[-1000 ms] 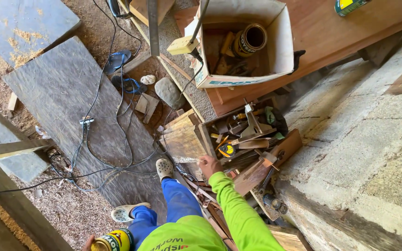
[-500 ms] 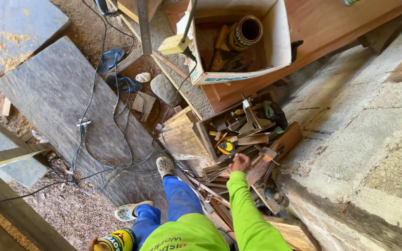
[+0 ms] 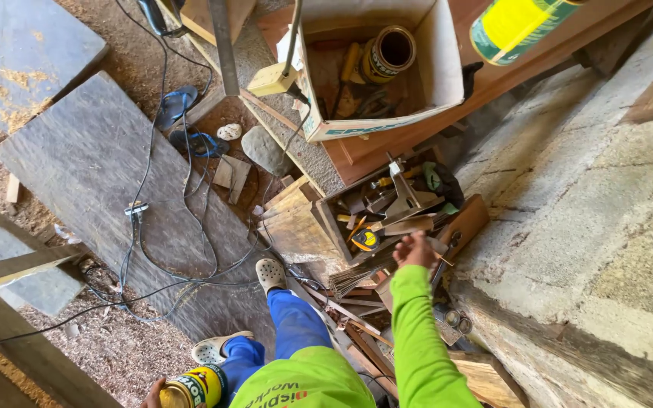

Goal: Prepare a wooden frame by removing excess filler and organizing tools for the next step.

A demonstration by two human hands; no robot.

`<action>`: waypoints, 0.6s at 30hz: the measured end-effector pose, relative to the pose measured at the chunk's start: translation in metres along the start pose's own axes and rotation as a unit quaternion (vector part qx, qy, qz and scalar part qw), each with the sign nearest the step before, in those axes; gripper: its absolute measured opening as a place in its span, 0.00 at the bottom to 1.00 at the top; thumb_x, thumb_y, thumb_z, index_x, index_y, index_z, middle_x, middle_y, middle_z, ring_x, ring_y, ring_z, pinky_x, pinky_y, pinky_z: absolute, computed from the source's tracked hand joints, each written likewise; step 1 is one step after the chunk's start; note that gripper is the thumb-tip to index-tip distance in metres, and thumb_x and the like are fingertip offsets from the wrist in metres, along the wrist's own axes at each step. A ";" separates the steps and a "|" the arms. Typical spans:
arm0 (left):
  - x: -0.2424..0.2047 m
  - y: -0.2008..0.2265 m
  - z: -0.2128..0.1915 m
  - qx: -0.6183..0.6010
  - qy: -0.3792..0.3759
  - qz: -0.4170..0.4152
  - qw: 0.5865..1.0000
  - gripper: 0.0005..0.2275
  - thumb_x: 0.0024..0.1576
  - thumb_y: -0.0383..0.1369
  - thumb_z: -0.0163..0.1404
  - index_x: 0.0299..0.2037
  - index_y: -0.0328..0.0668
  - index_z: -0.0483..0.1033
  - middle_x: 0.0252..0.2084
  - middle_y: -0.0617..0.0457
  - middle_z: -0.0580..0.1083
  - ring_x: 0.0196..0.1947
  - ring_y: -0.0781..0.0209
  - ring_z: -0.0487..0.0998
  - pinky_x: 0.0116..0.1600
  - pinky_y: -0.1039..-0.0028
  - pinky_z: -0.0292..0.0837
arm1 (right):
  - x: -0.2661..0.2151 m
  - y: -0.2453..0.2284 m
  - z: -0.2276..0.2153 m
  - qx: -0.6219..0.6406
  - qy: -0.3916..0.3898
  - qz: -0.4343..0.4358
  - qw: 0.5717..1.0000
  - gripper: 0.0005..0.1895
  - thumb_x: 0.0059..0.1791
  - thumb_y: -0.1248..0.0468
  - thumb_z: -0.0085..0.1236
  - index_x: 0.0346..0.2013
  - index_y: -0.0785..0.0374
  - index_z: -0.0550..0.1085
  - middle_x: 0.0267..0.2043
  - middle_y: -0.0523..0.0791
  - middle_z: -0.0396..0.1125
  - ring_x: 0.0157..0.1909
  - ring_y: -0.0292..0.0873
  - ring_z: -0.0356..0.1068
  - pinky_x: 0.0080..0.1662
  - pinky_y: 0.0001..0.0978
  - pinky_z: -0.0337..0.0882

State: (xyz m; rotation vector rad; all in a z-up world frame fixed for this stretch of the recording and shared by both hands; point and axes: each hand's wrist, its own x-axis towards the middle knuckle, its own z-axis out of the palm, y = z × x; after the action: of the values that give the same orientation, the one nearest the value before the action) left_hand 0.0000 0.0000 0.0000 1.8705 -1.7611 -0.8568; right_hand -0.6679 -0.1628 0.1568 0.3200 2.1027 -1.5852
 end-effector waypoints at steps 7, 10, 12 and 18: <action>0.018 0.022 0.010 0.032 -0.051 -0.056 0.997 0.51 0.27 0.48 0.69 0.65 0.36 0.62 0.47 0.36 0.75 0.50 0.43 0.79 0.58 0.55 0.76 | 0.053 -0.094 0.001 0.089 -0.116 -0.027 0.989 0.24 0.52 0.44 0.57 0.51 0.59 0.74 0.36 0.41 0.71 0.35 0.39 0.71 0.37 0.37 0.73; 0.006 0.034 0.011 0.040 -0.008 -0.061 0.997 0.52 0.26 0.49 0.72 0.64 0.36 0.63 0.48 0.36 0.75 0.51 0.42 0.78 0.61 0.52 0.74 | 0.060 -0.108 0.005 0.069 -0.171 -0.050 0.982 0.26 0.52 0.44 0.58 0.55 0.59 0.72 0.40 0.41 0.71 0.38 0.40 0.71 0.39 0.40 0.72; 0.003 0.018 0.030 0.008 0.011 -0.069 0.998 0.53 0.25 0.50 0.72 0.64 0.36 0.63 0.47 0.37 0.75 0.51 0.42 0.79 0.62 0.53 0.74 | 0.063 -0.111 0.009 0.067 -0.189 -0.038 0.979 0.29 0.51 0.43 0.58 0.57 0.60 0.71 0.42 0.42 0.71 0.39 0.42 0.71 0.40 0.42 0.73; -0.009 -0.024 0.053 -0.122 0.036 -0.118 0.985 0.57 0.20 0.53 0.73 0.63 0.35 0.61 0.45 0.38 0.76 0.49 0.43 0.80 0.63 0.53 0.74 | 0.022 -0.161 0.020 0.093 -0.225 -0.035 0.969 0.47 0.45 0.32 0.58 0.67 0.58 0.61 0.61 0.52 0.60 0.55 0.56 0.65 0.54 0.58 0.69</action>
State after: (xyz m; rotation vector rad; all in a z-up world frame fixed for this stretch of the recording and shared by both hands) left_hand -0.0193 0.0166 -0.0534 1.9414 -1.3425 -1.0263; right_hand -0.7562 -0.2323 0.2762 -0.0557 1.6406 -1.7095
